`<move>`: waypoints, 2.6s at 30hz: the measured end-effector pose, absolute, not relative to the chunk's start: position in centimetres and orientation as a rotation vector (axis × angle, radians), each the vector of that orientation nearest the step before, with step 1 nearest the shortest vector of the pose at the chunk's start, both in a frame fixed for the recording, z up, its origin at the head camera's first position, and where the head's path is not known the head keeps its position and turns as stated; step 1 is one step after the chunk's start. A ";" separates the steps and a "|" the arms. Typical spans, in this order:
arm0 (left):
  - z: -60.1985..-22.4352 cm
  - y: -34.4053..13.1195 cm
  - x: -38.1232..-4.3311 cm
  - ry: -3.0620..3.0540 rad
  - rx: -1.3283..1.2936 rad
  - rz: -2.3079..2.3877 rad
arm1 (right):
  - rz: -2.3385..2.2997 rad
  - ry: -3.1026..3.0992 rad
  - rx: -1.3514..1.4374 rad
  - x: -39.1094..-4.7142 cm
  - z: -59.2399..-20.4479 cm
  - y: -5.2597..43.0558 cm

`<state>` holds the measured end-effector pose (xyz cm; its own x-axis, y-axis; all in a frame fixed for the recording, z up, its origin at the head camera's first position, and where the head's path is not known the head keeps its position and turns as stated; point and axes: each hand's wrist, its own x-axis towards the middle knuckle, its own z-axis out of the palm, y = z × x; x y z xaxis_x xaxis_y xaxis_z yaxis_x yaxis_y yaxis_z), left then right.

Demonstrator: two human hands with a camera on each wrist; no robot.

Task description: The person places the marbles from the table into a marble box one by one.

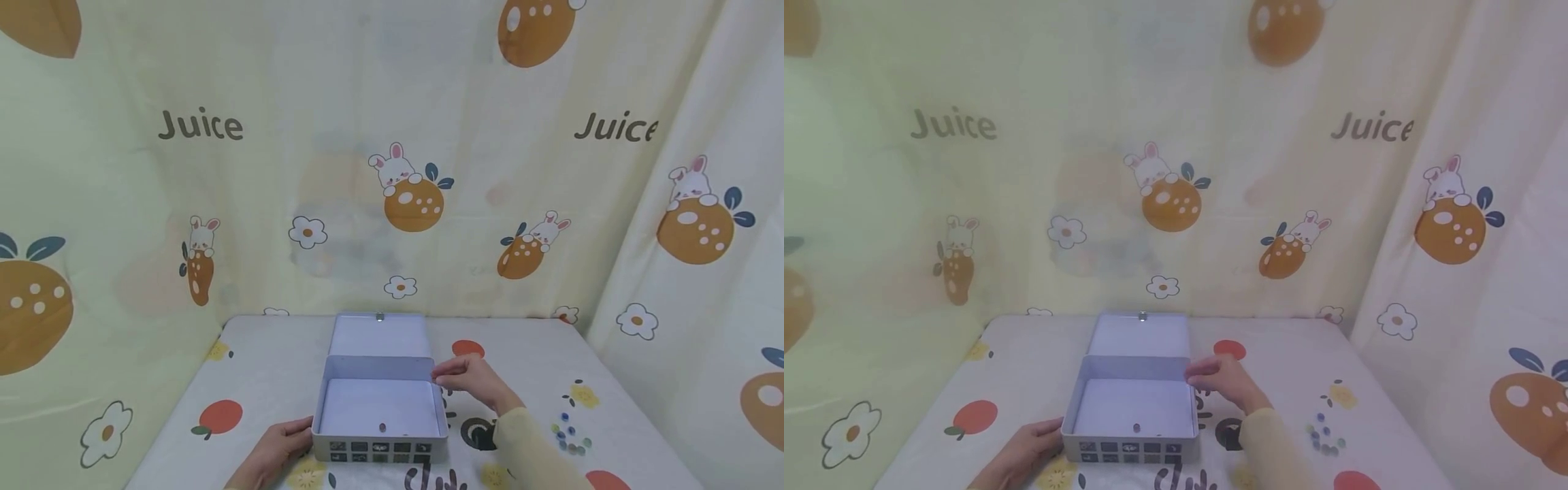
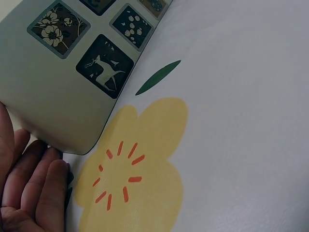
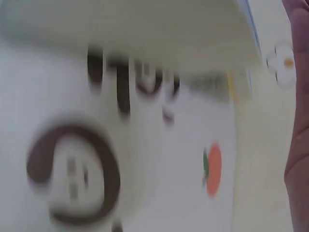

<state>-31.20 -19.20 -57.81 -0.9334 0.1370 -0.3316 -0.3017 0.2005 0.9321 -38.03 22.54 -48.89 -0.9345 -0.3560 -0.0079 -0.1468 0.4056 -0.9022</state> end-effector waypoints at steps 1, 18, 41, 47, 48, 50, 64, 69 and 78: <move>-57.8 -19.2 -31.2 2.141 -0.150 1.782 | -1.538 2.457 -0.441 -37.9 -48.9 23.7; -57.7 -18.9 -30.9 2.206 -0.202 1.700 | -1.150 2.691 0.151 -31.1 -51.5 46.1; -57.6 -19.1 -31.0 2.068 -0.234 1.759 | -0.685 2.808 0.258 -31.4 -54.3 45.7; -57.5 -19.1 -31.0 2.078 -0.234 1.760 | -0.655 2.812 0.290 -31.4 -54.4 45.4; -57.5 -19.0 -31.0 2.080 -0.235 1.760 | -0.656 2.812 0.297 -31.4 -54.4 45.3; -57.5 -19.0 -31.0 2.081 -0.235 1.757 | -0.674 2.812 0.313 -31.1 -54.3 45.3; -57.6 -18.9 -30.9 2.059 -0.217 1.792 | -1.155 2.587 0.371 -28.9 -52.6 48.8; -57.7 -18.8 -31.0 2.067 -0.215 1.784 | -1.319 2.544 0.289 -28.8 -52.1 47.9; -57.3 -19.4 -30.6 2.092 -0.171 1.789 | -1.503 2.477 -0.153 -32.4 -50.4 38.2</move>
<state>-30.58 -19.43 -57.34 -0.9200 0.1517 -0.3614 -0.3334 0.1817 0.9251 -32.38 38.19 -50.41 -0.9658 -0.2118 -0.1496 0.0348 0.4658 -0.8842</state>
